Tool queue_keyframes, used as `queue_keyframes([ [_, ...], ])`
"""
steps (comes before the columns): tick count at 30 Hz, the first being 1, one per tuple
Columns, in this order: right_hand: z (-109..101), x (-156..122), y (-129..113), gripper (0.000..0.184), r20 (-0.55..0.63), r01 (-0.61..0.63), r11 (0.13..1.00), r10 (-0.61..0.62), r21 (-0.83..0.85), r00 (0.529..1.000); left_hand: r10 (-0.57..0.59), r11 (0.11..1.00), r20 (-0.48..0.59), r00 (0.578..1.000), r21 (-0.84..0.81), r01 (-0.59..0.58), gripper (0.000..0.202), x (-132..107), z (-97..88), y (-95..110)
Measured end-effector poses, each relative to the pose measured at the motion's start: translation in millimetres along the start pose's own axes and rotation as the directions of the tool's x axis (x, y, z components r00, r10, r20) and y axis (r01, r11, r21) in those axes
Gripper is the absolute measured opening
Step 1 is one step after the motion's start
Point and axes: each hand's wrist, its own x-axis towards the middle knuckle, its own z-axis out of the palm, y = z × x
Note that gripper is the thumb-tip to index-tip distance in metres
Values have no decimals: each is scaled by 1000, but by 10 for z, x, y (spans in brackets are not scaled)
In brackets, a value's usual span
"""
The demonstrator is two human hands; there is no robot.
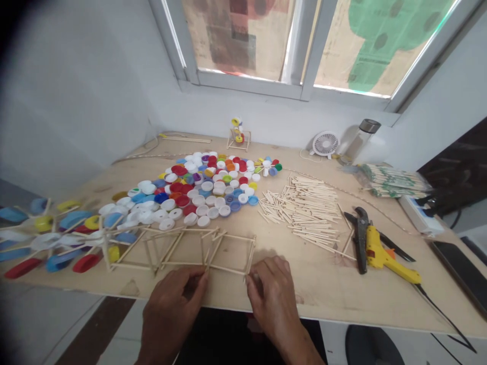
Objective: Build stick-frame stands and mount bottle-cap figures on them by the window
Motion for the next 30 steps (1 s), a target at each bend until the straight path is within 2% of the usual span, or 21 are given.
queue_keyframes([
  [10,-52,-33,2,8,-41,1,1000,-1,5,999,-30,1000,12,999,-8,30,21,12,-21,3],
  [20,-56,-27,-21,10,-45,6,1000,-6,10,999,-61,998,69,996,-6,61,20,29,-26,8],
  [30,-47,-42,-6,9,-27,-22,999,23,23,999,-83,996,77,994,-18,84,21,33,-39,4],
])
